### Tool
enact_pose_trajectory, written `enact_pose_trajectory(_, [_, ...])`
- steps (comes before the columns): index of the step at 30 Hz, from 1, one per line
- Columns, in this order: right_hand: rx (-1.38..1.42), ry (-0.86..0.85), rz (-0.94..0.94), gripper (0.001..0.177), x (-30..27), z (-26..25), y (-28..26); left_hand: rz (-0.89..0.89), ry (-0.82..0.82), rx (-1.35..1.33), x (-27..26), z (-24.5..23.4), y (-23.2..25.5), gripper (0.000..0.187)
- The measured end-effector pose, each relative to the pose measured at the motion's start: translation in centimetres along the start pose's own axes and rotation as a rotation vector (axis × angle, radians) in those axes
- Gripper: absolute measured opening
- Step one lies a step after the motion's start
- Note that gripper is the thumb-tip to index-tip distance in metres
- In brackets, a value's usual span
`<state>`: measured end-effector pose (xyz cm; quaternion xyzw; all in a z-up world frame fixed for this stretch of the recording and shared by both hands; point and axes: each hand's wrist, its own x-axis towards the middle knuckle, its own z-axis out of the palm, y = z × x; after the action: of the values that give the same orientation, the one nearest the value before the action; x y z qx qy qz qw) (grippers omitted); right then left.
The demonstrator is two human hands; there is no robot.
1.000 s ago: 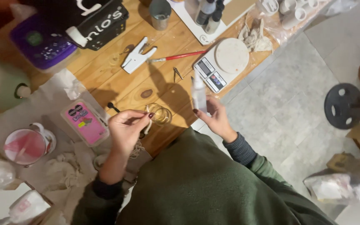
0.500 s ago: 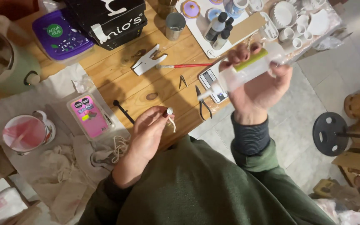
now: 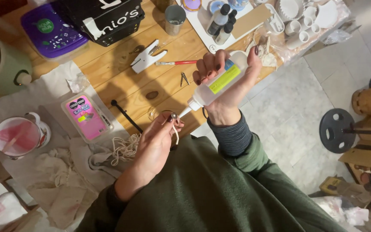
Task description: Preparing candle wicks by gluing them into metal tins and securing them with centering tools on a workbench.
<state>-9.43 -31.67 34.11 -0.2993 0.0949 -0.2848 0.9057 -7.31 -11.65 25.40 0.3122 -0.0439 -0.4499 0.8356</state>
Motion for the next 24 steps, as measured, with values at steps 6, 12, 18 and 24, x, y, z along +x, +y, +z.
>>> enact_pose_trajectory(6, [0.006,-0.04,-0.03,0.07,0.0,-0.6,0.2,-0.031,-0.007,-0.007,-0.3,0.6,-0.1,0.016])
enact_pose_trajectory(12, [-0.071,-0.02,-0.089,0.065,-0.7,0.3,-0.6,-0.042,-0.007,-0.041,-0.1,0.4,-0.3,0.016])
enact_pose_trajectory(18, [-0.011,0.054,-0.052,0.057,-0.4,-0.3,-1.0,-0.085,-0.065,-0.115,-0.1,-0.1,-0.4,0.013])
enact_pose_trajectory(24, [0.138,0.072,0.022,0.057,-0.3,-0.9,-1.7,-0.061,-0.053,-0.121,0.0,0.0,-0.1,0.018])
